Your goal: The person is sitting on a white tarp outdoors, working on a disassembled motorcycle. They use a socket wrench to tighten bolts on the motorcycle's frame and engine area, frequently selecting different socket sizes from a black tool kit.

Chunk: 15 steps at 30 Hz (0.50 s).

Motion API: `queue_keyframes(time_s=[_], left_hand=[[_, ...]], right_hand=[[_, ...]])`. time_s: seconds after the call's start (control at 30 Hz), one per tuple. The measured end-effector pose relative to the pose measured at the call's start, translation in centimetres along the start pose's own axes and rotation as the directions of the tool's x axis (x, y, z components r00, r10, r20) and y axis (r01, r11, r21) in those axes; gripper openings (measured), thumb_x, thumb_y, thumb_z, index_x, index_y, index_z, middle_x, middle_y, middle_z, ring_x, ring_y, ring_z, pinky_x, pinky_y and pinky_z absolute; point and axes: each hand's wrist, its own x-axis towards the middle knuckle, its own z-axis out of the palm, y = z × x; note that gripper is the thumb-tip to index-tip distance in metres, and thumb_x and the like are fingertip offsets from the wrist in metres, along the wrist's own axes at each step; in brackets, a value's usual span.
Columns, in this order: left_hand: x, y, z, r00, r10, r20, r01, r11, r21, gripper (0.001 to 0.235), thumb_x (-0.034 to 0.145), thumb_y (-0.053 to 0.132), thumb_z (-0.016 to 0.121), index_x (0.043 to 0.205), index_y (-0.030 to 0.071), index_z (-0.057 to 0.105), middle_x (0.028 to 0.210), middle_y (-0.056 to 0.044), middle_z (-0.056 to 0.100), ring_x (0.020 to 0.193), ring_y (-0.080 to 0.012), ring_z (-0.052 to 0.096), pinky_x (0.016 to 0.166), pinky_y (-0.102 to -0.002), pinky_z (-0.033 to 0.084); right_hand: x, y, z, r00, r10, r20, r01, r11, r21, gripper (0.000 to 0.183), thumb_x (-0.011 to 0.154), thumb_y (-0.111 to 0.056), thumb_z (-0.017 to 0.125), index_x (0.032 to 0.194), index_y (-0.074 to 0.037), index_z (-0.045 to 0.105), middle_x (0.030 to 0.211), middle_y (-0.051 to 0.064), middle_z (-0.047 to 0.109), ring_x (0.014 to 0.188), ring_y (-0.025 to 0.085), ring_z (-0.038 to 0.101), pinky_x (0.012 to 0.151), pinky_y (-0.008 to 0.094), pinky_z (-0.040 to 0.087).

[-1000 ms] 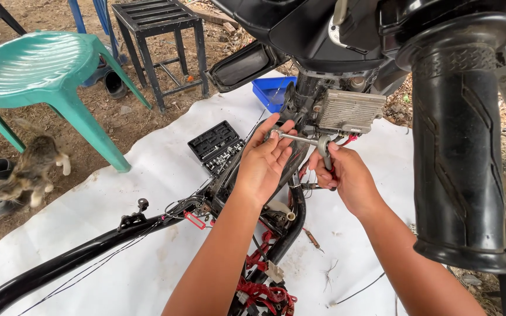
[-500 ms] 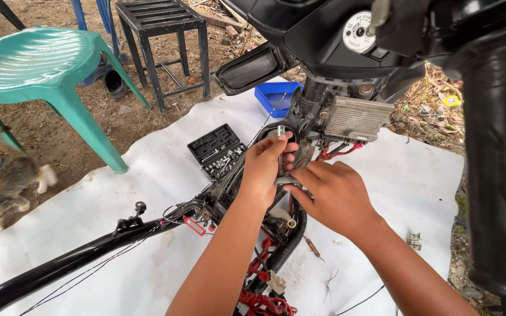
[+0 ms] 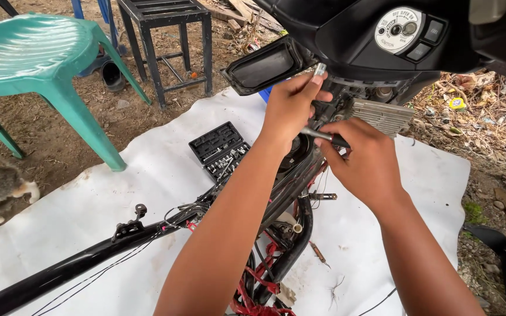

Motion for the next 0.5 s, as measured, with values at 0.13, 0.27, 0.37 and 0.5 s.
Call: queue_keyframes(time_s=[0.13, 0.27, 0.37, 0.5], left_hand=[[1.5, -0.1, -0.3, 0.998, 0.061, -0.009, -0.061, 0.998, -0.023, 0.034, 0.099, 0.028, 0.066, 0.120, 0.004, 0.076, 0.086, -0.003, 0.075, 0.059, -0.0060, 0.050, 0.053, -0.023, 0.043], [1.9, 0.3, -0.5, 0.997, 0.041, -0.073, -0.041, 0.999, 0.000, 0.033, 0.093, 0.032, 0.072, 0.104, 0.001, 0.079, 0.082, -0.001, 0.075, 0.058, -0.0065, 0.057, 0.050, -0.023, 0.044], [2.6, 0.0, -0.6, 0.991, 0.053, -0.122, -0.054, 0.999, -0.006, 0.032, 0.091, 0.031, 0.074, 0.094, -0.001, 0.077, 0.080, -0.002, 0.076, 0.059, -0.0070, 0.061, 0.051, -0.023, 0.047], [3.8, -1.2, -0.9, 0.980, 0.102, -0.173, -0.109, 0.994, -0.031, 0.026, 0.090, 0.025, 0.073, 0.092, 0.000, 0.074, 0.078, -0.005, 0.077, 0.060, -0.0079, 0.062, 0.050, -0.024, 0.049]], right_hand=[[0.5, 0.5, 1.7, 0.996, 0.007, -0.084, -0.010, 0.999, -0.032, 0.020, 0.088, -0.009, 0.081, 0.106, -0.004, 0.073, 0.092, 0.010, 0.071, 0.067, 0.022, 0.069, 0.058, 0.033, 0.053], [0.8, 0.9, 3.5, 0.986, -0.014, -0.165, 0.008, 0.999, -0.040, 0.018, 0.092, -0.009, 0.081, 0.107, -0.002, 0.073, 0.096, 0.011, 0.071, 0.072, 0.021, 0.070, 0.062, 0.031, 0.056], [1.4, 0.8, 5.0, 0.976, -0.005, -0.218, -0.002, 1.000, -0.031, 0.016, 0.093, -0.007, 0.080, 0.107, -0.003, 0.073, 0.095, 0.010, 0.071, 0.073, 0.020, 0.071, 0.061, 0.030, 0.054], [2.1, 1.0, 7.2, 0.967, 0.067, -0.244, -0.081, 0.996, -0.048, 0.017, 0.093, -0.006, 0.082, 0.108, -0.002, 0.075, 0.087, 0.010, 0.069, 0.062, 0.019, 0.065, 0.056, 0.030, 0.050]])
